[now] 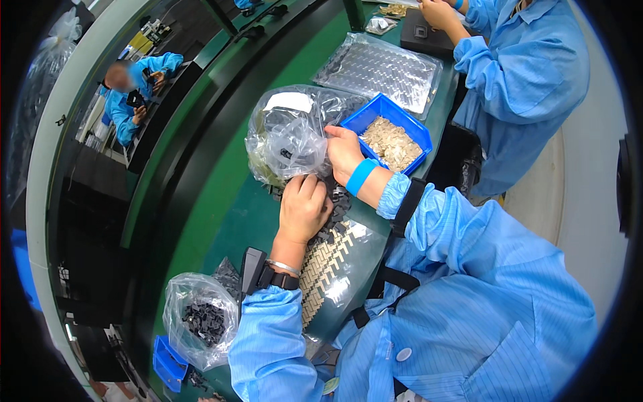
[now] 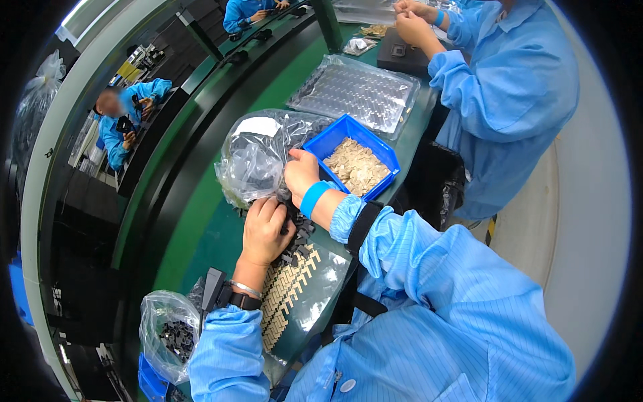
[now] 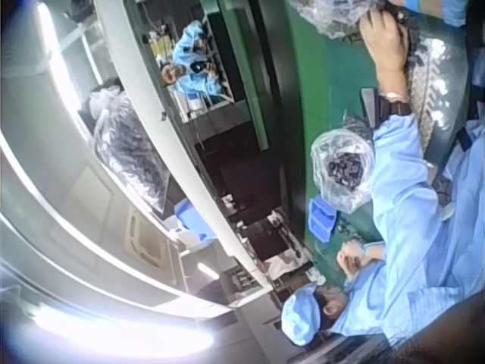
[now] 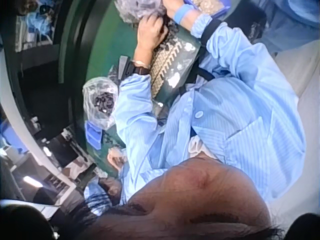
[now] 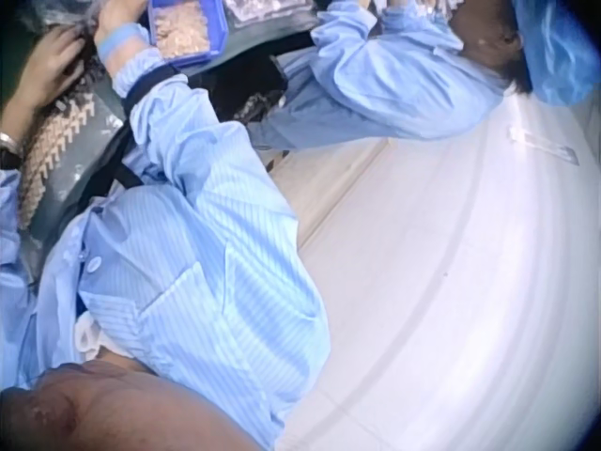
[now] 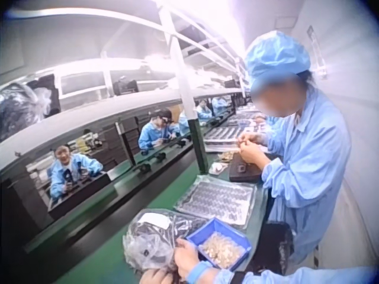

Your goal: The worker is assembling small plastic and metal components by inserting them into a template.

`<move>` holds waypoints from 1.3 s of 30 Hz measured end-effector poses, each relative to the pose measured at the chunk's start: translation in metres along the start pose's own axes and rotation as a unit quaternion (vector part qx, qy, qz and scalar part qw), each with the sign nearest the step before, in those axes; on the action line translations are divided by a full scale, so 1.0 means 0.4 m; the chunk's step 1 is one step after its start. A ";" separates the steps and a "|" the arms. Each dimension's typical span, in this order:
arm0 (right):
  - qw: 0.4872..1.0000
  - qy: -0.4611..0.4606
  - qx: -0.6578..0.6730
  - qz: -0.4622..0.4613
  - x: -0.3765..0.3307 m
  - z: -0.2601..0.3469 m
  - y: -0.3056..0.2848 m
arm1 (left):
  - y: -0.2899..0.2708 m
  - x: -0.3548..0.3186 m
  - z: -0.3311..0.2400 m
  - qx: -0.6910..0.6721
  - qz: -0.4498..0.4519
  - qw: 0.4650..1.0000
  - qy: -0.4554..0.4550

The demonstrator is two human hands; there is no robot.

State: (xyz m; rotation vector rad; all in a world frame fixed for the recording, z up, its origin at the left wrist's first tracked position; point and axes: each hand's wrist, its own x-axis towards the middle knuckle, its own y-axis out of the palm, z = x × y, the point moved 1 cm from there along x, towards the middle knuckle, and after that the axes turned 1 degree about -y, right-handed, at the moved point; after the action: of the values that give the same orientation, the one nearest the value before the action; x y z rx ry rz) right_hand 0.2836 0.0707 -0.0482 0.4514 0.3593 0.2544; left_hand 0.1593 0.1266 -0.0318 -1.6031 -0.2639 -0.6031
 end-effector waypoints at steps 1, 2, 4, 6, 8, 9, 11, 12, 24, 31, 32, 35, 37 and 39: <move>1.000 0.007 0.014 0.012 0.005 -0.002 0.000 | 0.004 -0.003 0.000 -0.003 -0.015 1.000 -0.006; 0.999 0.014 0.028 0.024 0.008 -0.002 0.002 | 0.004 -0.006 0.000 -0.005 -0.029 0.999 -0.012; 0.999 0.015 0.030 0.024 0.016 -0.001 -0.002 | 0.002 -0.011 -0.002 -0.013 -0.019 0.999 -0.025; 0.999 0.016 0.033 0.025 0.024 0.000 -0.004 | -0.004 -0.020 -0.010 -0.019 -0.009 0.999 -0.037; 0.999 0.024 0.023 0.023 0.031 -0.001 -0.007 | -0.011 -0.032 -0.016 -0.056 0.026 0.990 -0.126; 0.999 0.026 0.023 0.025 0.023 0.005 -0.007 | -0.025 -0.031 -0.022 -0.055 0.026 0.990 -0.128; 0.998 0.044 0.029 0.037 0.000 0.017 -0.009 | -0.055 -0.030 -0.026 -0.075 0.032 0.978 -0.193; 0.998 0.044 0.028 0.040 -0.005 0.019 -0.018 | -0.060 -0.034 -0.021 -0.073 0.031 0.978 -0.195; 0.770 -0.301 -0.418 0.376 -0.180 0.101 -0.191 | -0.027 -0.144 0.093 -0.114 -0.197 0.865 -0.447; 0.654 -0.361 -0.586 0.313 -0.164 0.040 -0.178 | 0.033 -0.110 0.153 -0.049 0.062 0.841 -0.535; 0.652 -0.362 -0.586 0.316 -0.154 0.031 -0.171 | 0.031 -0.108 0.150 -0.048 0.060 0.840 -0.538; 0.664 -0.382 -0.577 0.282 -0.120 0.002 -0.158 | 0.032 -0.107 0.147 -0.062 0.064 0.851 -0.518; 0.661 -0.400 -0.572 0.275 -0.113 -0.006 -0.150 | 0.029 -0.115 0.148 -0.086 0.056 0.857 -0.505; 0.666 -0.427 -0.552 0.263 -0.115 -0.005 -0.149 | 0.024 -0.115 0.141 -0.125 0.042 0.869 -0.477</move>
State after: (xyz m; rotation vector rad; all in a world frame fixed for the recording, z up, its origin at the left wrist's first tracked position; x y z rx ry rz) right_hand 0.2508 0.0050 -0.0649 -0.5959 -0.8932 0.7204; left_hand 0.1382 0.1884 -0.0653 -2.0569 -0.8662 0.2949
